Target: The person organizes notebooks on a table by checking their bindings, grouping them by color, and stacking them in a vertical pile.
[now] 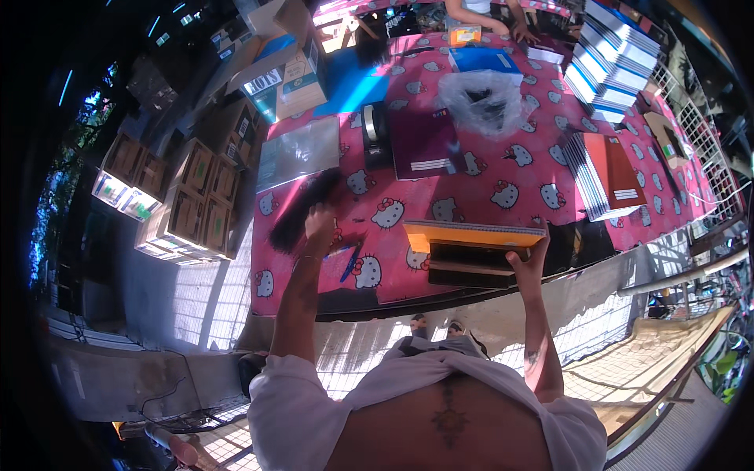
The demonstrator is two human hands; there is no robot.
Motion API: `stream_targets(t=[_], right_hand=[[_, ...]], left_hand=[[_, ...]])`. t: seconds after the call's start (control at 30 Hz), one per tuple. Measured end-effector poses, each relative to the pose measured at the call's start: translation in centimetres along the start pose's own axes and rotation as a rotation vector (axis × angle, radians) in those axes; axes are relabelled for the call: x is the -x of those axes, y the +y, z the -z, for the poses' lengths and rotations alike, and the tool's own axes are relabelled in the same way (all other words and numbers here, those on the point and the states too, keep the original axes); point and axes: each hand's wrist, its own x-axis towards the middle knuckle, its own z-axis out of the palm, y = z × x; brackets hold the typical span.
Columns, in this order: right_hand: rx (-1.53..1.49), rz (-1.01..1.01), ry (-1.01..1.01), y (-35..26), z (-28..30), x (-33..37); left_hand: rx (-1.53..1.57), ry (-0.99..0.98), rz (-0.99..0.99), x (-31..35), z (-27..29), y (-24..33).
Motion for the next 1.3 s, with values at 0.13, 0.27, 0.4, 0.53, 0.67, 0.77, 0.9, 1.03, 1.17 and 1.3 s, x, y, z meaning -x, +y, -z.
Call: stream_targets(t=[0.13,0.27,0.4,0.53,0.67,0.77,0.9,1.03,1.17,1.3], right_hand=[[0.682,0.49,-0.1,-10.9,-4.3,-2.2],[0.898,0.665,-0.531,-11.6,-12.4,-2.6],[0.814,0.547,-0.488,-6.9,-13.9,-3.8],[0.808,0.47,-0.511,-6.8,-15.0,-4.6],[0.749,0.431,-0.52,-7.0,-15.0,-5.3],[0.746,0.44,-0.493,-7.2,-15.3,-5.2],[0.739,0.432,-0.499,-7.5,-15.3,-5.3],[0.755,0.412,-0.503,-7.4,-15.2,-5.2],[0.724,0.408,-0.51,-7.7,-15.0,-5.2],[0.697,0.426,-0.558,-7.6,-14.6,-5.3]], left_hand=[[0.059,0.253,-0.116,-1.2,0.5,1.6],[0.053,0.188,-0.135,-2.9,2.5,2.2],[0.165,0.185,-0.107,-3.6,9.4,6.4],[0.542,0.169,-0.231,0.0,13.1,9.4],[0.987,0.114,-0.189,3.2,15.3,14.9],[1.021,0.191,-0.239,3.7,14.5,16.5],[1.019,0.17,-0.154,3.5,14.3,17.0],[1.022,0.213,-0.174,3.4,14.3,17.2],[1.101,0.271,-0.205,3.2,14.0,17.3],[1.023,0.246,-0.278,2.5,14.1,16.8]])
